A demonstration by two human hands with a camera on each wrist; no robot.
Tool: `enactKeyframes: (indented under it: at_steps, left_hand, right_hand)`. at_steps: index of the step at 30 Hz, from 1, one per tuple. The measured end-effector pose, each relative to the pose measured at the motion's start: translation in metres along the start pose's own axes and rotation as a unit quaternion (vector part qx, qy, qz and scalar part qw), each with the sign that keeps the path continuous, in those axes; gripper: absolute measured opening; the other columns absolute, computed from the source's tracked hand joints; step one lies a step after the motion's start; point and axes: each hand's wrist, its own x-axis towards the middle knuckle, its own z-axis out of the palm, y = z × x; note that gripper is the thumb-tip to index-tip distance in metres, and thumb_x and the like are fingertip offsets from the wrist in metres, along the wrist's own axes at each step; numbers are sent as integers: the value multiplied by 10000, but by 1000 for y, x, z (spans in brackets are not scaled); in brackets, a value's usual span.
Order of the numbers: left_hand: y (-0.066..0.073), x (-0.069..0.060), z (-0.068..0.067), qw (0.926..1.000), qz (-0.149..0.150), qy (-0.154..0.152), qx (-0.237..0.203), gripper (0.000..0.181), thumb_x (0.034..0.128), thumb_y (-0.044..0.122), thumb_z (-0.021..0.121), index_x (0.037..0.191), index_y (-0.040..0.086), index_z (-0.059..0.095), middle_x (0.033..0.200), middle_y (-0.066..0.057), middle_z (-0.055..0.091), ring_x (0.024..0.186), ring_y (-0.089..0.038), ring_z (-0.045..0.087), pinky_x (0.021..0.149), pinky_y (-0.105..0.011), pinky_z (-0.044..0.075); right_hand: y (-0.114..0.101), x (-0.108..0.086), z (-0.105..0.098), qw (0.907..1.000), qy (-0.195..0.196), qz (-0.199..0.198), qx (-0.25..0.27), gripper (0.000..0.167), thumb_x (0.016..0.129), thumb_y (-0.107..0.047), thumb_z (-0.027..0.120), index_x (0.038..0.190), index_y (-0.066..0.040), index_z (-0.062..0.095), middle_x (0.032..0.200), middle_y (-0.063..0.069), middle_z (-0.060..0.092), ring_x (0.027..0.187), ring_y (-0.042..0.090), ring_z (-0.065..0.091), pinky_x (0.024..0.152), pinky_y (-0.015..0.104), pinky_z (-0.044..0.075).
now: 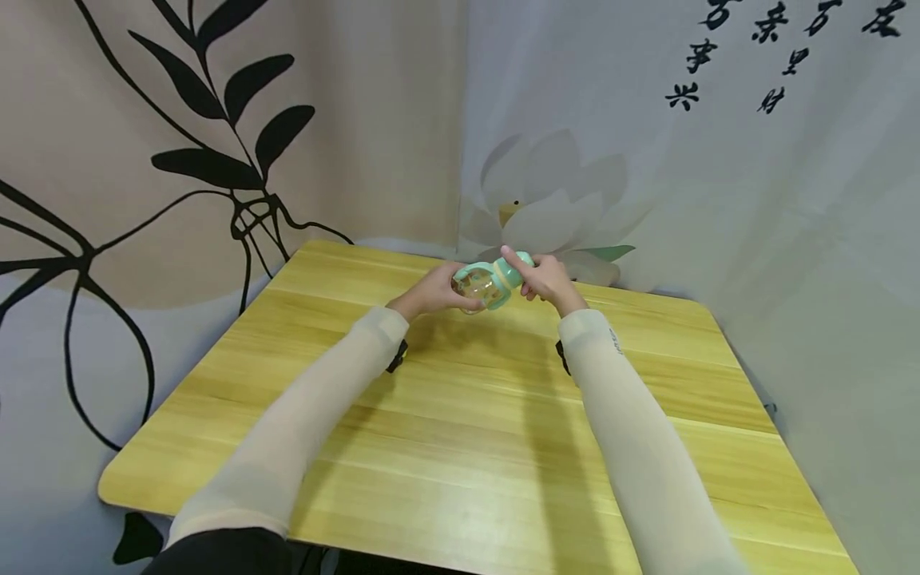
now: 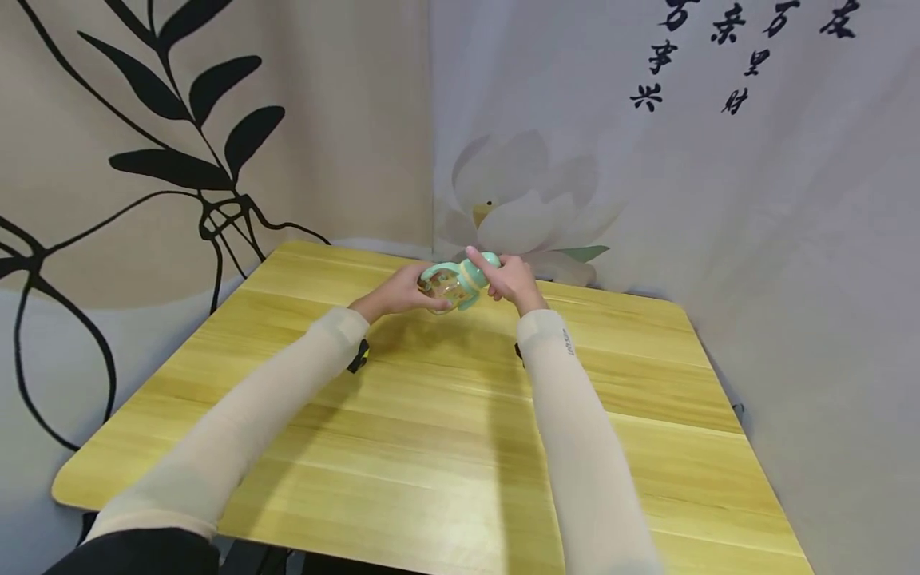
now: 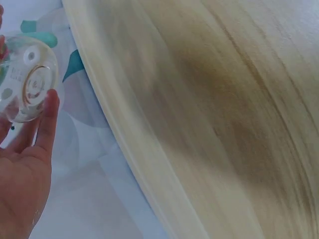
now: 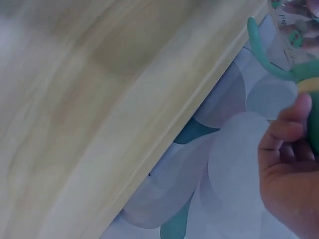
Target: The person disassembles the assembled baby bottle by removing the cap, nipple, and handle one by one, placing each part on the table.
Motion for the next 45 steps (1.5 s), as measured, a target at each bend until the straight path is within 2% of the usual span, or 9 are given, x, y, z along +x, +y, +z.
enactKeyframes:
  at_steps: [6, 13, 18, 24, 28, 30, 35, 37, 45]
  left_hand:
    - [0, -3, 5, 9998, -135, -134, 76, 640, 861, 380, 885, 1393, 143, 619, 1182, -35, 718, 1055, -212, 691, 919, -393, 585]
    - [2, -3, 5, 9993, -124, -352, -91, 479, 873, 322, 883, 1252, 105, 686, 1112, -64, 749, 1003, -225, 704, 890, -372, 583]
    - [4, 0, 4, 9988, -83, -452, -173, 494, 880, 346, 877, 1265, 104, 685, 1125, -64, 749, 1009, -223, 704, 895, -388, 587]
    - [4, 3, 5, 9977, -42, -615, -293, 484, 882, 349, 871, 1223, 46, 710, 1090, -80, 756, 967, -230, 697, 924, -533, 580]
    - [5, -2, 7, 9968, -159, -767, -186, 481, 893, 351, 859, 1217, 32, 704, 1086, -69, 753, 973, -217, 693, 918, -468, 582]
    - [3, -5, 8, 9962, -163, -828, -205, 457, 906, 360, 845, 1228, 71, 701, 1113, -52, 750, 1011, -216, 696, 923, -427, 580]
    - [-4, -9, 15, 9933, -141, -998, -562, 436, 939, 326, 810, 1295, 112, 680, 1190, -54, 741, 1094, -239, 701, 963, -414, 576]
    - [-4, -9, 16, 9929, -191, -992, -623, 442, 944, 304, 805, 1307, 90, 672, 1198, -69, 739, 1098, -245, 704, 972, -415, 573]
    - [-6, -10, 14, 9951, -438, -794, -388, 471, 927, 301, 828, 1299, 67, 658, 1231, -91, 714, 1123, -244, 690, 1006, -415, 555]
  right_hand:
    - [9, 0, 16, 9968, 586, -250, 481, 722, 973, -774, 513, 1005, -68, 660, 804, 98, 661, 728, 244, 607, 684, 353, 489]
    - [7, 1, 20, 9931, 946, -607, 326, 658, 1009, -709, 506, 1021, -70, 664, 981, 123, 672, 881, 274, 618, 797, 413, 511]
    - [9, 1, 17, 9917, 923, -795, 409, 628, 1019, -706, 489, 971, -93, 618, 883, 89, 595, 823, 261, 557, 775, 397, 479]
    - [17, -1, 9, 9903, 772, -1018, 539, 649, 1025, -700, 487, 1047, -72, 650, 936, 96, 588, 866, 271, 527, 807, 409, 453]
    - [25, -3, 11, 9900, 639, -1091, 618, 642, 1027, -688, 502, 1102, -74, 673, 958, 99, 600, 880, 271, 527, 816, 411, 454]
    - [29, -4, 13, 9885, 539, -1072, 922, 629, 1036, -665, 511, 1120, -61, 665, 961, 102, 583, 876, 272, 519, 814, 412, 459]
    - [34, -5, 16, 9830, 304, -1029, 1489, 591, 1056, -599, 528, 1203, -42, 660, 1003, 100, 585, 970, 421, 558, 795, 360, 478]
    - [34, -6, 14, 9843, 285, -1030, 1408, 592, 1058, -586, 532, 1238, -36, 660, 1023, 104, 599, 1012, 466, 567, 786, 331, 485]
    - [52, -5, -3, 9783, 636, -831, 1786, 582, 1037, -542, 600, 1315, -46, 476, 1085, 98, 605, 914, 250, 571, 791, 297, 489]
